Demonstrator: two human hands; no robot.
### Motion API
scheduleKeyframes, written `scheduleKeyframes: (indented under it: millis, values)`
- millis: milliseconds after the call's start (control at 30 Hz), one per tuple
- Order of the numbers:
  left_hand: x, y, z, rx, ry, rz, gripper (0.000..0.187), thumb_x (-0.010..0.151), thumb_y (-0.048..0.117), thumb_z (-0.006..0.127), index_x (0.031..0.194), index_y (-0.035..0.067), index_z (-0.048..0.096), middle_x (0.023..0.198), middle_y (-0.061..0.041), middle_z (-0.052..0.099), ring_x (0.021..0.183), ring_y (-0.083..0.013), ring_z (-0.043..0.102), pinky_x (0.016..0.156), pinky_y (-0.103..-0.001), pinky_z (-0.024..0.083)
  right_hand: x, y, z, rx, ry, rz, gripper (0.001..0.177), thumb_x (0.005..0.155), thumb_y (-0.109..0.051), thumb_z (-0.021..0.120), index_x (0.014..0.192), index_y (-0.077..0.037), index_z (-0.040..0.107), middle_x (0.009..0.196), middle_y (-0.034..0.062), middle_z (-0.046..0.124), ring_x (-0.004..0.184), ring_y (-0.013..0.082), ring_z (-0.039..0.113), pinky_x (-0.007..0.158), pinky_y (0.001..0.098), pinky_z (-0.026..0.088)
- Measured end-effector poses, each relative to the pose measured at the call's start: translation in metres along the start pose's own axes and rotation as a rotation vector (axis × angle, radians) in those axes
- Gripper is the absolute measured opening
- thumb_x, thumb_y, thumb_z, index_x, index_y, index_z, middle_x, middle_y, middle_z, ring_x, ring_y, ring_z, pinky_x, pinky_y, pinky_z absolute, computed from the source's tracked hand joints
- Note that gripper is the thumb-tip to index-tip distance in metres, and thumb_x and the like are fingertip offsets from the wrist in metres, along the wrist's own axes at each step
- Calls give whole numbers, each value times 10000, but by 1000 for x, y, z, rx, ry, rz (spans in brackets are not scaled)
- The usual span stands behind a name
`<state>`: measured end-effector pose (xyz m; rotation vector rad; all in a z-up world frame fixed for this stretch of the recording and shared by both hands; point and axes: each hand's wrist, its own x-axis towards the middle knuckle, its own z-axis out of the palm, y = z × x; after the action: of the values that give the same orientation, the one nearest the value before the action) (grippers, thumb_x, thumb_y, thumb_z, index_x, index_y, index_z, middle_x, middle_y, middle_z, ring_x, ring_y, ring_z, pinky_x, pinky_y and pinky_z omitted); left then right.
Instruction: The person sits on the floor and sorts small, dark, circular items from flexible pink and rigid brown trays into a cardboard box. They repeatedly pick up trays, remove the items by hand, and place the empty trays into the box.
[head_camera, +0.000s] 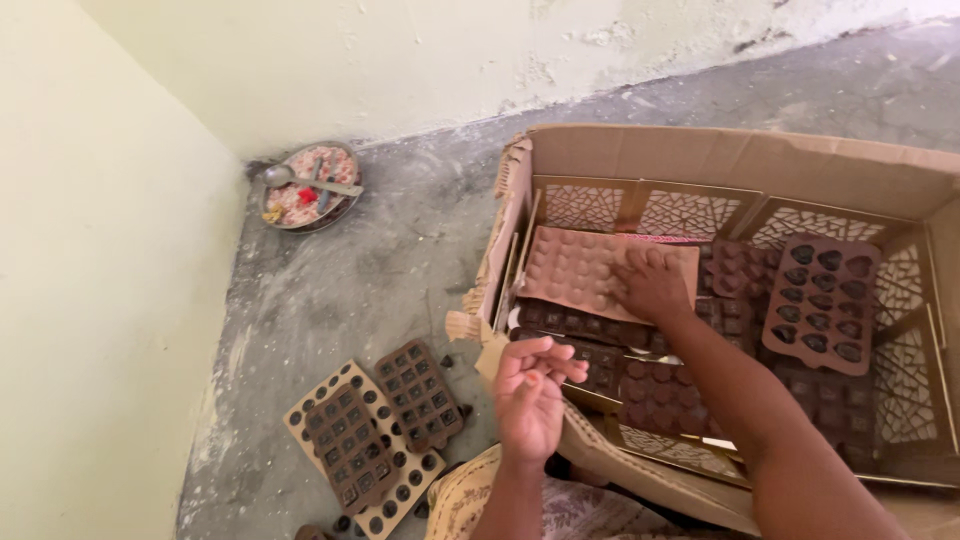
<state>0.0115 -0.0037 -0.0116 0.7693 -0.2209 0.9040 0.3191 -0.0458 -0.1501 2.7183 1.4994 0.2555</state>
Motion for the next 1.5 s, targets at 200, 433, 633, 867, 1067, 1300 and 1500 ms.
scheduleKeyframes:
  millis: [200, 433, 633, 867, 1067, 1300, 1500]
  values:
    - [-11, -10, -3, 303, 17, 4, 282, 1077, 121, 615, 1323, -13, 578, 1181, -150, 676, 1034, -224, 687, 1075, -427, 566, -3, -14, -40, -252, -5, -198, 502, 874, -507, 656, 1318, -279, 606, 1418, 7, 530, 1342, 286, 494, 1011, 525, 447]
    - [-13, -17, -11, 259, 28, -27, 212, 1098, 53, 593, 1301, -5, 586, 1215, -132, 681, 1099, -197, 677, 1028, -382, 561, -91, -23, -176, -43, -353, -229, 550, 844, -490, 642, 1365, -317, 609, 1269, -26, 644, 1263, 232, 586, 1017, 408, 531]
    - [-14, -17, -13, 168, 16, 12, 223, 1104, 40, 589, 1326, 28, 585, 1177, -99, 674, 1091, -177, 676, 1041, -350, 560, -203, -13, -168, 60, -75, -65, 330, 880, -504, 666, 1103, -270, 729, 930, -54, 740, 823, 169, 704, 791, 349, 559]
    - [-27, -16, 0, 354, 4, 108, 319, 1076, 30, 599, 1389, 53, 539, 1230, -75, 632, 1132, -156, 637, 1027, -328, 528, -224, 3, -130, 705, -131, 321, 460, 988, -382, 716, 1317, -61, 721, 780, 133, 735, 667, 226, 707, 652, 382, 571]
    - [-34, 38, -17, 398, 252, 164, 274, 1022, 64, 622, 1292, 54, 573, 1253, -109, 659, 1024, -205, 700, 966, -391, 607, -229, -9, -151, 668, -231, 339, 417, 988, -337, 721, 1328, -96, 740, 871, 146, 744, 739, 242, 746, 696, 373, 554]
    - [-170, 169, -138, 1064, 734, -52, 257, 1000, 198, 693, 1241, 108, 685, 1102, -100, 710, 847, -138, 686, 690, -234, 596, -233, -7, -162, 799, -101, 179, 416, 988, -357, 739, 1299, -80, 733, 800, 159, 705, 736, 233, 687, 697, 381, 531]
    - [-348, 237, -169, 1536, 1193, -153, 300, 938, 171, 696, 1213, 71, 625, 1024, -77, 672, 920, -214, 664, 787, -372, 545, -211, 9, -111, 692, -57, 113, 372, 1064, -341, 726, 1272, -33, 737, 819, 171, 692, 745, 273, 698, 693, 415, 548]
